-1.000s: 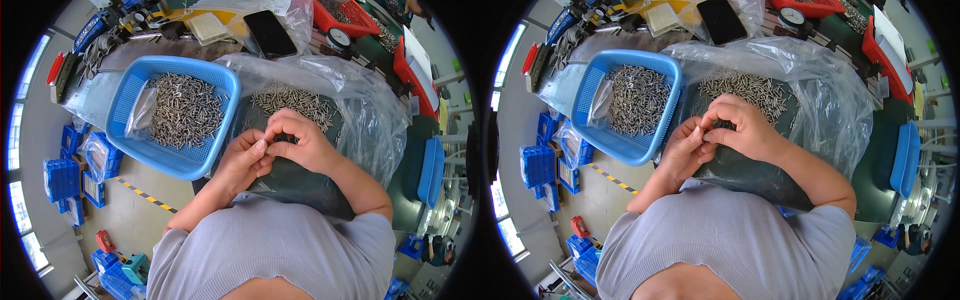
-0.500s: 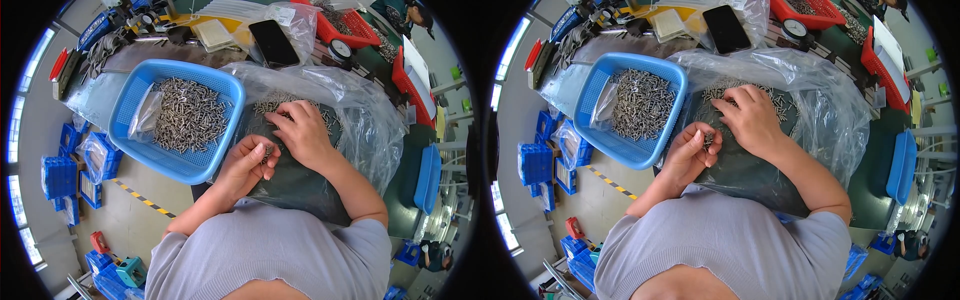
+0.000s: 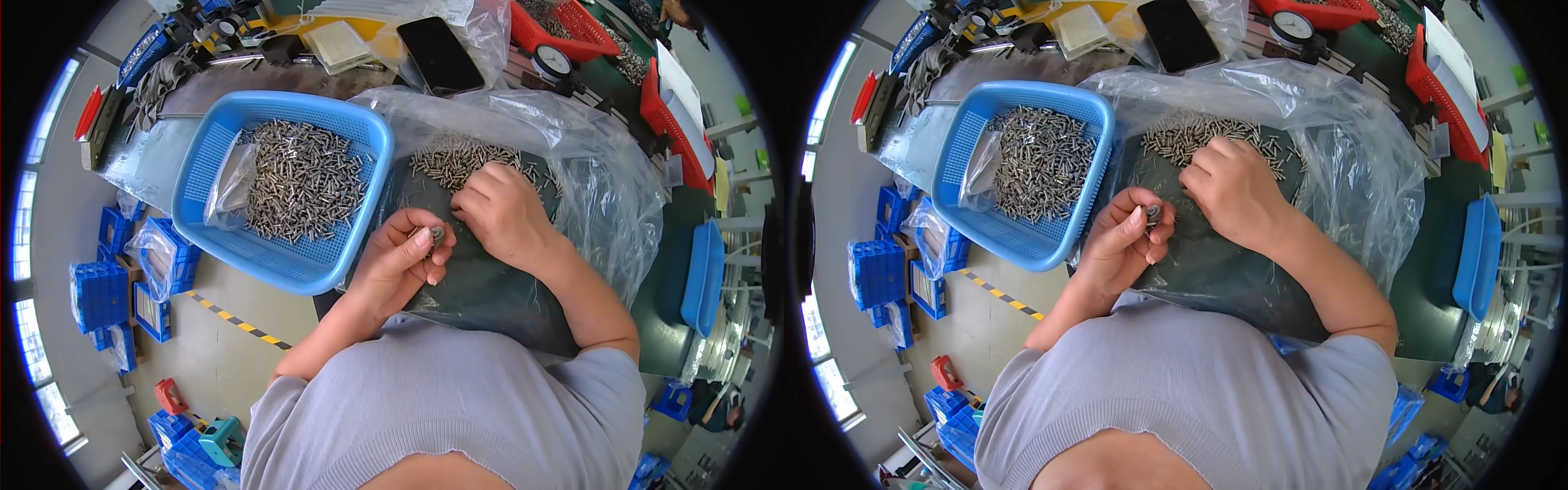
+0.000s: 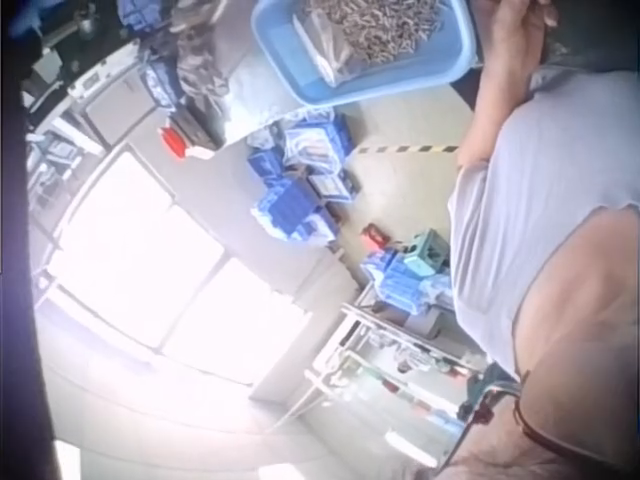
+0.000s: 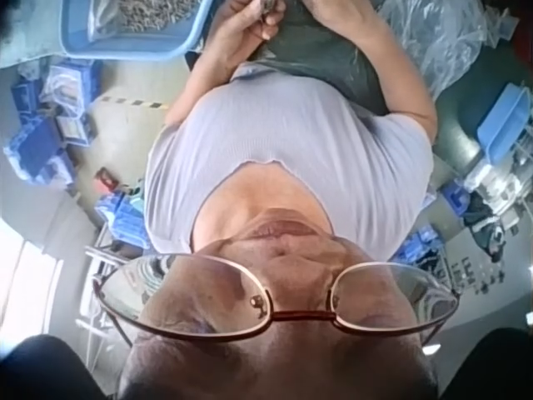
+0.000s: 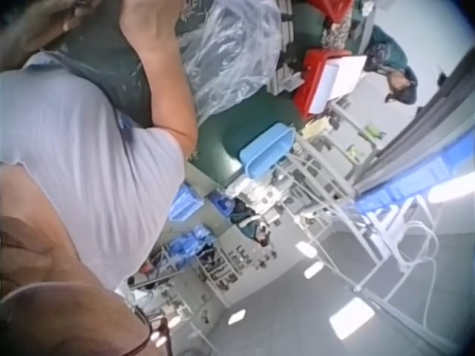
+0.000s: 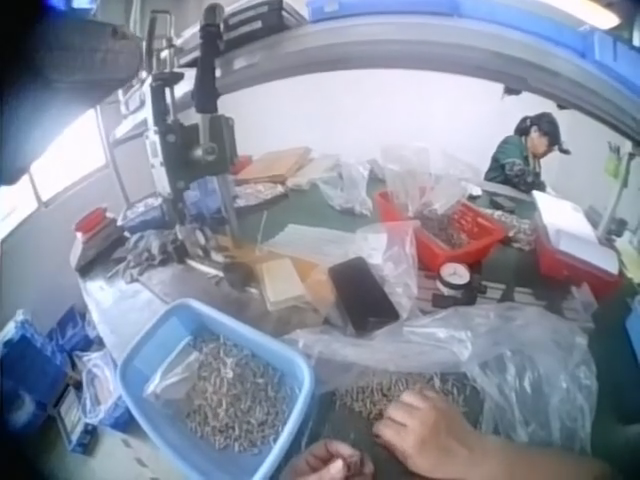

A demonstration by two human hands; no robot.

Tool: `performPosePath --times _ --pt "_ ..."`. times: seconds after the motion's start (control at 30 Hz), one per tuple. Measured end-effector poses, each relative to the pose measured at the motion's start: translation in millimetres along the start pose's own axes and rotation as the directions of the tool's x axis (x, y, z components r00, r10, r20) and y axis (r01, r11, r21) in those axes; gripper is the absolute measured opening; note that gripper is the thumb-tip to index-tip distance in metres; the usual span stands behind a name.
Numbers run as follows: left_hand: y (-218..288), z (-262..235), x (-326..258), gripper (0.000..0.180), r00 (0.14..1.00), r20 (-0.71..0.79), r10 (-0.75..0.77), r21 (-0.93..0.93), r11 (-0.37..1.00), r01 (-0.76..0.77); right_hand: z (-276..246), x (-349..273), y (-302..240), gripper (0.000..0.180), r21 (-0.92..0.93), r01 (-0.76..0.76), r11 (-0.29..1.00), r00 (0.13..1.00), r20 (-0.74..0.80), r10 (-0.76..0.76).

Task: Inspecting and sorting small metal pins into a circular hardware component on an industrial workbench.

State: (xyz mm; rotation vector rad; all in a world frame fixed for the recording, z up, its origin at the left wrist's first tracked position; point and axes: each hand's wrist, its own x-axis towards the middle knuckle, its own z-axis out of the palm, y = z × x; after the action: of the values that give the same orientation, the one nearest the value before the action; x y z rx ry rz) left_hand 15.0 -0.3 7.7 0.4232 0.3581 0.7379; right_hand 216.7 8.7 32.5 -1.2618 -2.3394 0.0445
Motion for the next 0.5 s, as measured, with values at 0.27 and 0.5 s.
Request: performPosePath --times 0.27,0.5 --pt "-0.3 2.7 -0.4 0.020 1.000 -0.025 0.017 -0.008 1.000 -0.017 -3.0 1.6 -4.4 0.005 -0.052 0.057 0.997 0.998 0.005 -0.057" --pt "0.5 -1.8 -0.1 0.020 1.000 0.026 -0.018 -0.011 1.000 0.019 -3.2 0.1 1.1 0.006 -0.001 0.035 0.999 0.999 0.023 -0.035"
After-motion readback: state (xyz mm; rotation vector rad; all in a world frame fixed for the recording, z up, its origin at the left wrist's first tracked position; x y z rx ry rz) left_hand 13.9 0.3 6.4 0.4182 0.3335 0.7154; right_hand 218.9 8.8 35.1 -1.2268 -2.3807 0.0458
